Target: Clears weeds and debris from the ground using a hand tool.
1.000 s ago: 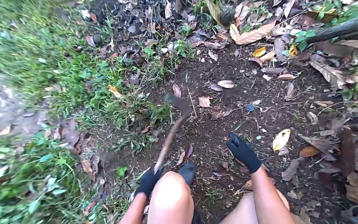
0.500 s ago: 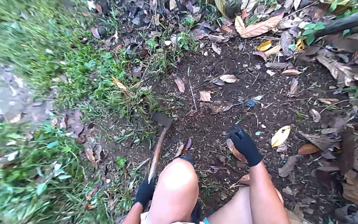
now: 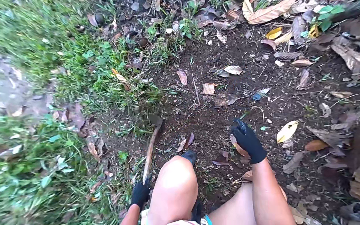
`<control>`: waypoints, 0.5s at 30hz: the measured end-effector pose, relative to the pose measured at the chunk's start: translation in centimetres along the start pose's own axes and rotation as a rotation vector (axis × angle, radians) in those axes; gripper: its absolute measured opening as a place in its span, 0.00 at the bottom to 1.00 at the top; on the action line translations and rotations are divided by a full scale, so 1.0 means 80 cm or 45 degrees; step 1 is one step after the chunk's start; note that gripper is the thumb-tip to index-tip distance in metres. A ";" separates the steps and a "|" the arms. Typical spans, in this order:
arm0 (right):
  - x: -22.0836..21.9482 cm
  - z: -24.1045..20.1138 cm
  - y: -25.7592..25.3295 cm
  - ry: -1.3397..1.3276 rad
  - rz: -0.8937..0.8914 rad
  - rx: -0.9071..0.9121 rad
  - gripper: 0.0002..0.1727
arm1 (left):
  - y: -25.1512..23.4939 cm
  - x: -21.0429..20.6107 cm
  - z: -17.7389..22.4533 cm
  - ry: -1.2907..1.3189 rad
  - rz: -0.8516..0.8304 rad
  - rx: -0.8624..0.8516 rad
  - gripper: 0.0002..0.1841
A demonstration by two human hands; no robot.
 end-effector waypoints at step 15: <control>-0.004 0.008 -0.004 0.056 -0.029 -0.076 0.32 | -0.053 0.025 0.021 0.068 0.086 0.047 0.37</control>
Point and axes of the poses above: each hand's wrist, its own y-axis away from the middle knuckle, its own x-axis out of the back of the hand, z = x × y, the point moved 10 cm from there along -y, towards the middle knuckle, and after that the axes turned 1 degree about z, right-handed, at the moved point
